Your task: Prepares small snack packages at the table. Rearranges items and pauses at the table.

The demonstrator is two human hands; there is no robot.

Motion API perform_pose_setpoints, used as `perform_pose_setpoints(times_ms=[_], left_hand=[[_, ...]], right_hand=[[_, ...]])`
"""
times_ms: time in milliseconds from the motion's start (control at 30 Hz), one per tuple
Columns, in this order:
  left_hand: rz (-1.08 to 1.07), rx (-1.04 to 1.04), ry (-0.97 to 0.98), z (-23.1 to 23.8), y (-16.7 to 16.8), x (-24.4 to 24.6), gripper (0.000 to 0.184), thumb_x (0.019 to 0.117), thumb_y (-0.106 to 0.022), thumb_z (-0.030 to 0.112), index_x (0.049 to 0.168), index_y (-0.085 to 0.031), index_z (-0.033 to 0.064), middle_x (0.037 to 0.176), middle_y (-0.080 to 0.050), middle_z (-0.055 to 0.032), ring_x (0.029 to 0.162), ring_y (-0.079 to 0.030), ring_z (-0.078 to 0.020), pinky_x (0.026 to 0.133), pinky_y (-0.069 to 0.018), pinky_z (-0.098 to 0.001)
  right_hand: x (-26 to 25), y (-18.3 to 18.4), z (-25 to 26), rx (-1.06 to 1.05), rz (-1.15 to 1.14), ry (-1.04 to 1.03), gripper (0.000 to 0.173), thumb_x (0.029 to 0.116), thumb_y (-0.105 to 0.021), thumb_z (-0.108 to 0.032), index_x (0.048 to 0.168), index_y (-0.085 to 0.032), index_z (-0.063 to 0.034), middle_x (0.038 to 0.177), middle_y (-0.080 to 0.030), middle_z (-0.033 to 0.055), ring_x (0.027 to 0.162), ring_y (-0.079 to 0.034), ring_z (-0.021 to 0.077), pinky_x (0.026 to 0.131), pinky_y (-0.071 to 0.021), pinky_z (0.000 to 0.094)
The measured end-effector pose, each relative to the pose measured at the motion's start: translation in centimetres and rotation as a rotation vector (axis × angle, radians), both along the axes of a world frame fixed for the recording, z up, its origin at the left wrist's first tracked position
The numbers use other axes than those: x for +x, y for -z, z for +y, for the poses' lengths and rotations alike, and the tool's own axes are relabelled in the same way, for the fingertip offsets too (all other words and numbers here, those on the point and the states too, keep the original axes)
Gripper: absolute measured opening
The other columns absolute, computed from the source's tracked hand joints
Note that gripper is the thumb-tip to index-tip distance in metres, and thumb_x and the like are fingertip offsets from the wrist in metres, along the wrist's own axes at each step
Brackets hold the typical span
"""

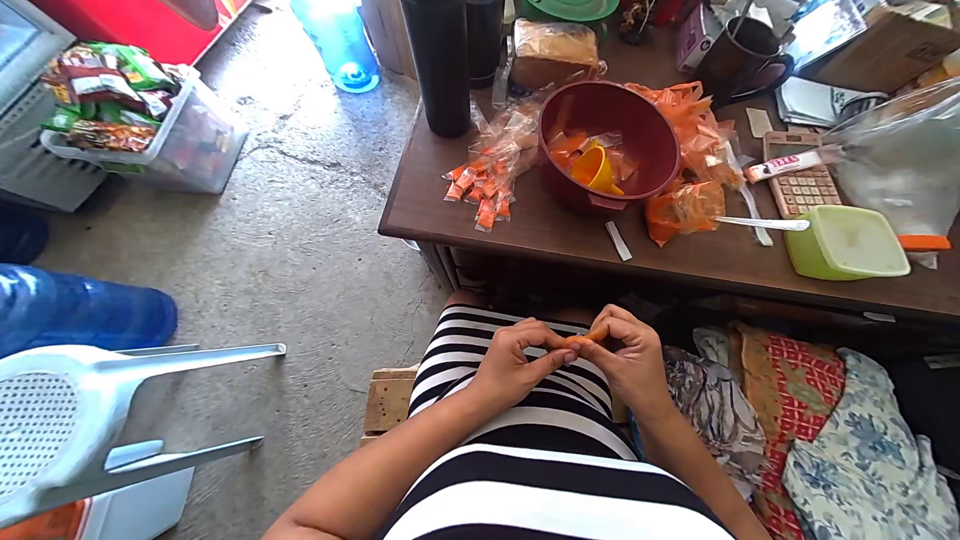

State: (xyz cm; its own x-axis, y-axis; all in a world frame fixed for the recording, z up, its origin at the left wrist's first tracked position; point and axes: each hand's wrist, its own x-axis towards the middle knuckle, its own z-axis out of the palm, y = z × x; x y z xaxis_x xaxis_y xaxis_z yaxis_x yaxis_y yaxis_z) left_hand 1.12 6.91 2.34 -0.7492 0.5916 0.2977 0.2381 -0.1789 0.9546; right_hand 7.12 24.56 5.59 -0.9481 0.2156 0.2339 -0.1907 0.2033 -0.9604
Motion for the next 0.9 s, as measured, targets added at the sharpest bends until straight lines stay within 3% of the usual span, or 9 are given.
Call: perform_pose_setpoints(times_ms=[67,133,300,367,467,667,900], left_hand=[[-0.011,-0.01,-0.004,0.0,0.0,-0.1,0.016,0.0954,-0.071,0.012,0.094,-0.075,-0.0029,0.09,-0.074,-0.0035,0.092,-0.065,-0.0019,0.088,-0.0511,-0.0198],[-0.022,-0.018,-0.011,0.0,0.0,-0.2,0.015,0.0955,-0.07,0.012,0.094,-0.075,-0.0024,0.091,-0.074,-0.0029,0.092,-0.065,-0.0016,0.088,-0.0515,-0.02],[-0.028,-0.021,-0.012,0.1,0.1,-0.3,0.015,0.0954,-0.071,0.012,0.094,-0.075,-0.0025,0.091,-0.074,-0.0027,0.092,-0.065,-0.0014,0.089,-0.0516,-0.0198],[-0.025,-0.018,-0.012,0.1,0.3,-0.3,0.015,0.0951,-0.071,0.011,0.094,-0.075,-0.0026,0.09,-0.074,-0.0022,0.092,-0.065,-0.0012,0.088,-0.0513,-0.0196],[-0.016,-0.017,-0.015,0.2,0.3,-0.3,0.014,0.0943,-0.071,0.011,0.091,-0.074,-0.0031,0.089,-0.073,-0.0024,0.091,-0.064,-0.0008,0.087,-0.0504,-0.0189],[0.003,-0.001,0.005,0.1,0.3,-0.3,0.017,0.0952,-0.071,0.013,0.092,-0.074,-0.0035,0.089,-0.073,-0.0038,0.092,-0.065,-0.0021,0.088,-0.0509,-0.0201],[0.001,0.003,-0.005,-0.1,0.3,-0.2,0.017,0.0955,-0.071,0.013,0.092,-0.074,-0.0037,0.09,-0.073,-0.0038,0.092,-0.065,-0.0022,0.088,-0.0511,-0.0204]], right_hand=[[-0.1,-0.2,0.6,-0.017,-0.002,-0.038,0.023,0.1015,-0.062,-0.023,0.09,-0.075,-0.007,0.09,-0.064,-0.0075,0.072,-0.055,-0.0085,0.063,-0.0476,0.0074],[-0.1,-0.5,1.4,-0.017,-0.044,-0.072,0.033,0.1079,-0.05,-0.024,0.104,-0.074,-0.0029,0.098,-0.065,-0.0046,0.07,-0.054,-0.0077,0.061,-0.0463,0.0082],[0.3,-0.8,2.4,0.027,-0.033,-0.199,0.033,0.1028,-0.06,-0.03,0.115,-0.074,-0.0024,0.101,-0.065,-0.0037,0.074,-0.053,-0.0085,0.062,-0.0452,0.0072],[0.3,-0.8,2.3,0.063,-0.031,-0.236,0.03,0.1005,-0.065,-0.026,0.116,-0.075,-0.0029,0.101,-0.065,-0.0023,0.072,-0.05,-0.0089,0.06,-0.0423,0.0066],[0.3,-0.6,1.8,0.101,-0.019,-0.191,0.015,0.0948,-0.072,-0.016,0.101,-0.078,-0.0033,0.093,-0.065,-0.0018,0.072,-0.054,-0.0076,0.062,-0.0466,0.0064],[0.2,-0.4,1.0,0.083,0.004,-0.106,0.014,0.0882,-0.079,-0.019,0.085,-0.072,-0.0072,0.083,-0.06,-0.0064,0.07,-0.053,-0.0085,0.061,-0.0453,0.0053],[0.2,-0.3,1.0,0.101,0.0,-0.182,0.019,0.1013,-0.063,-0.016,0.101,-0.075,-0.0004,0.094,-0.063,-0.0006,0.073,-0.056,-0.007,0.063,-0.0493,0.0072]])
